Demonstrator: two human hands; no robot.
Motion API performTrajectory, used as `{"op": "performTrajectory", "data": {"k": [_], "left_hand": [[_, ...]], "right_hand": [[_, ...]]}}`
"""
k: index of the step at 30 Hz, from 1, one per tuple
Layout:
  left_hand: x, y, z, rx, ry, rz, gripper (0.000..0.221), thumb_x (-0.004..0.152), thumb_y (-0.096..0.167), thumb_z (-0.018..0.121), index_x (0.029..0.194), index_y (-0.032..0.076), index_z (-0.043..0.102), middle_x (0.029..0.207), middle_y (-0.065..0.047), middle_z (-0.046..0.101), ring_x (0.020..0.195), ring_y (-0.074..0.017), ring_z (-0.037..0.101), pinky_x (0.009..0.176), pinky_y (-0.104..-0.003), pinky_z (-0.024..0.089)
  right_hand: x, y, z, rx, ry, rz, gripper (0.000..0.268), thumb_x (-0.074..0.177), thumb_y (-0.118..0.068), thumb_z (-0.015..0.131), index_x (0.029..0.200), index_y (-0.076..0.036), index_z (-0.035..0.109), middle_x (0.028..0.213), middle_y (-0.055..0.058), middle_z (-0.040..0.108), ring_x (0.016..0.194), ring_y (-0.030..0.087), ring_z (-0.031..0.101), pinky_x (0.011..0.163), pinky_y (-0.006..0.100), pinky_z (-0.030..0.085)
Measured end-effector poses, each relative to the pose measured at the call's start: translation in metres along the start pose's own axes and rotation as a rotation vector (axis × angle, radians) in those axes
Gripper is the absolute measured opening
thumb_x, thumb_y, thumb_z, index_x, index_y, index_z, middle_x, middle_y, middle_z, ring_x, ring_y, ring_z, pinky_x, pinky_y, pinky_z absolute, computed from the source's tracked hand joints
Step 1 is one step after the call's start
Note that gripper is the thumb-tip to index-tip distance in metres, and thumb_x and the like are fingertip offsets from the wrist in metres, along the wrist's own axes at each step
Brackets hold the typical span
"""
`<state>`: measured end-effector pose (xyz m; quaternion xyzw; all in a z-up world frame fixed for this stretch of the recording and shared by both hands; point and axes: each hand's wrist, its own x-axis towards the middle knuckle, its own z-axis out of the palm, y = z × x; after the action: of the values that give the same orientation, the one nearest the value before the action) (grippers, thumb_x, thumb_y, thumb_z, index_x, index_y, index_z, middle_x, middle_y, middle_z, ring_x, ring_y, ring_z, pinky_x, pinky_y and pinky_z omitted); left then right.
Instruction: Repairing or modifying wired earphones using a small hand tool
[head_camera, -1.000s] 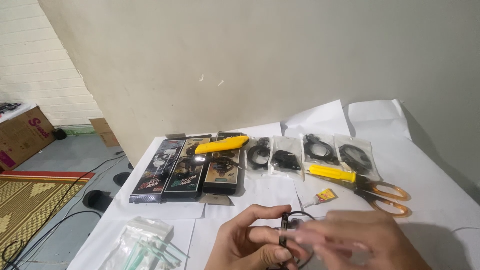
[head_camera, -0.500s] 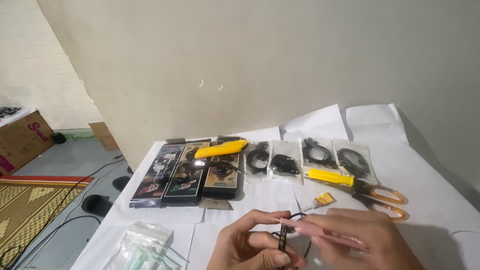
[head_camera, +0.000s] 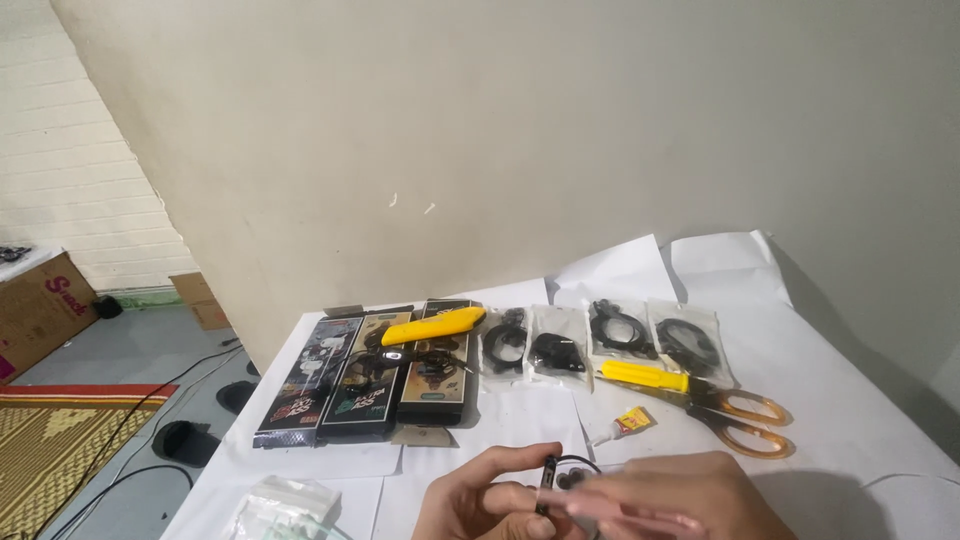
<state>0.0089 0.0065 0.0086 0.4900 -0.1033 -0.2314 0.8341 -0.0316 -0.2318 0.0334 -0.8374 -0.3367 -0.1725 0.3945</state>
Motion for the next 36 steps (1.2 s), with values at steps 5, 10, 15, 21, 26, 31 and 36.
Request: {"op": "performTrajectory", "data": {"k": [5, 10, 15, 21, 26, 31, 36], "left_hand": [[0.000, -0.004, 0.002, -0.042, -0.065, 0.036, 0.060, 0.077, -0.008, 0.081, 0.135, -0.013, 0.069, 0.083, -0.024, 0.083, 0.082, -0.0323, 0.082, 0.081, -0.036, 0.064], [-0.004, 0.002, 0.009, 0.008, -0.057, 0.015, 0.060, 0.081, -0.006, 0.078, 0.140, -0.009, 0.070, 0.090, -0.022, 0.086, 0.084, -0.0278, 0.081, 0.078, -0.032, 0.063], [-0.009, -0.002, 0.011, 0.014, -0.169, 0.167, 0.050, 0.089, -0.007, 0.070, 0.139, -0.013, 0.062, 0.081, -0.024, 0.078, 0.064, -0.0215, 0.071, 0.073, -0.033, 0.062], [-0.017, 0.003, 0.012, 0.058, -0.213, 0.211, 0.050, 0.094, 0.001, 0.069, 0.142, -0.008, 0.060, 0.087, -0.021, 0.076, 0.068, -0.0204, 0.066, 0.072, -0.029, 0.058], [-0.017, 0.002, 0.011, 0.059, -0.239, 0.200, 0.051, 0.094, 0.002, 0.068, 0.144, -0.006, 0.059, 0.087, -0.020, 0.076, 0.069, -0.0191, 0.068, 0.073, -0.028, 0.059], [-0.020, 0.002, 0.012, 0.103, -0.258, 0.210, 0.050, 0.096, 0.003, 0.067, 0.144, -0.006, 0.058, 0.091, -0.019, 0.076, 0.072, -0.0180, 0.067, 0.075, -0.028, 0.060], [-0.020, 0.004, 0.016, 0.134, -0.232, 0.206, 0.050, 0.094, 0.005, 0.069, 0.142, -0.005, 0.059, 0.087, -0.021, 0.077, 0.070, -0.0199, 0.066, 0.074, -0.030, 0.059]], "right_hand": [[0.004, -0.010, 0.005, -0.125, 0.148, 0.034, 0.030, 0.084, -0.018, 0.075, 0.111, -0.024, 0.086, 0.069, -0.009, 0.081, 0.050, 0.001, 0.062, 0.044, 0.018, 0.052], [0.001, -0.012, 0.004, -0.040, 0.056, 0.043, 0.029, 0.083, -0.021, 0.081, 0.111, -0.019, 0.086, 0.070, -0.007, 0.084, 0.049, 0.002, 0.067, 0.040, 0.021, 0.054], [0.004, -0.015, 0.006, -0.176, 0.222, 0.036, 0.034, 0.076, -0.012, 0.077, 0.108, -0.019, 0.084, 0.078, -0.010, 0.091, 0.042, -0.002, 0.055, 0.034, 0.018, 0.043], [0.005, -0.025, 0.011, -0.105, 0.148, -0.036, 0.024, 0.076, -0.005, 0.071, 0.092, -0.014, 0.087, 0.064, -0.010, 0.082, 0.045, 0.003, 0.054, 0.040, 0.019, 0.043], [-0.005, -0.010, 0.007, -0.189, 0.118, 0.086, 0.024, 0.084, -0.023, 0.070, 0.106, -0.021, 0.081, 0.058, -0.009, 0.075, 0.039, 0.004, 0.053, 0.035, 0.020, 0.043], [0.001, -0.025, 0.011, -0.107, 0.069, 0.082, 0.013, 0.084, -0.014, 0.069, 0.091, -0.019, 0.078, 0.057, -0.010, 0.070, 0.042, 0.007, 0.045, 0.044, 0.022, 0.038], [-0.002, -0.019, 0.008, -0.137, 0.173, 0.070, 0.028, 0.085, -0.014, 0.070, 0.110, -0.013, 0.081, 0.093, -0.004, 0.087, 0.050, 0.003, 0.061, 0.047, 0.019, 0.048]]}}
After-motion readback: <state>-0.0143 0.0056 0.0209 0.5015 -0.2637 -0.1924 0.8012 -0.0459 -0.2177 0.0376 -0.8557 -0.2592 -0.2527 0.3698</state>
